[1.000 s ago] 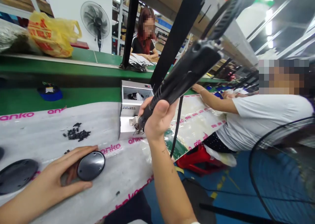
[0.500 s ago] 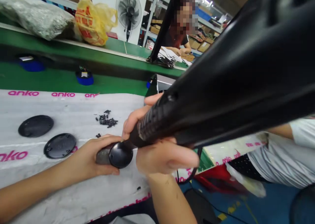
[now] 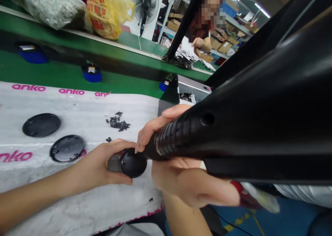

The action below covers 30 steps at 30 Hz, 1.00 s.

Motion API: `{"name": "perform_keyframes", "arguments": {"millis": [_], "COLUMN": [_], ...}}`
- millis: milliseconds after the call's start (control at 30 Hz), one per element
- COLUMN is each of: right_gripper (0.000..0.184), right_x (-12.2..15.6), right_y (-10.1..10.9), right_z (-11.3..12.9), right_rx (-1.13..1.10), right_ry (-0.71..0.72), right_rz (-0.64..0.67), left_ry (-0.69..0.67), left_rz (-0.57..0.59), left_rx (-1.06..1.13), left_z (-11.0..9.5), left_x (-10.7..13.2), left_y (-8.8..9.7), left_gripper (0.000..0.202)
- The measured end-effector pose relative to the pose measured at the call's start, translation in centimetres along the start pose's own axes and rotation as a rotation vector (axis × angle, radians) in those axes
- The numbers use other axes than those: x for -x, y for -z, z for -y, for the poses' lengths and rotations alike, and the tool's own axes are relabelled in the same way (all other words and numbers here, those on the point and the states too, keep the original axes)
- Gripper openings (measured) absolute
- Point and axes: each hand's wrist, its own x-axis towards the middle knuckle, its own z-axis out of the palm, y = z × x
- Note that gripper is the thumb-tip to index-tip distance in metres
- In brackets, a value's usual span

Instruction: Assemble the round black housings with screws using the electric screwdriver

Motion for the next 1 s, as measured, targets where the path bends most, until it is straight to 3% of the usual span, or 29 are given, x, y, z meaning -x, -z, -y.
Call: {"name": "perform_keyframes", "arguments": {"millis": [133, 333, 533, 700, 833, 1000], "right_gripper": [0.057, 0.028, 0.013, 0.006, 0.012, 0.013], "right_x": [0.3, 0.5, 0.5, 0.6, 0.8, 1.0], "right_y": [0.4, 1.1, 0.5, 0.6, 0.5, 0.7], "right_z": [-0.3, 0.5, 1.9, 1.9, 1.7, 1.6], "right_rx": [-0.007, -0.022, -0.072, -0.117, -0.121, -0.127], "right_ry": [-0.012, -0.049, -0.051, 0.011, 0.015, -0.018], "right_rz": [0.063, 0.059, 0.113, 0.158, 0.099, 0.052], "left_ry": [-0.002, -0.085, -0.305, -0.356, -0.379, -0.451], "left_rz": [-0.004, -0.009, -0.131, -0.193, -0.176, -0.167], "left_rx": [0.018, 0.043, 0.108, 0.075, 0.107, -0.011], "left_z": [0.0, 0.0, 0.5, 0.5, 0.1, 0.0], "left_x": [0.0, 0.4, 0.3, 0.6, 0.8, 1.1], "left_y": [0.0, 0.1, 0.1, 0.0, 0.2, 0.6], "left_gripper": [0.066, 0.068, 0.013, 0.013, 0.011, 0.020]}}
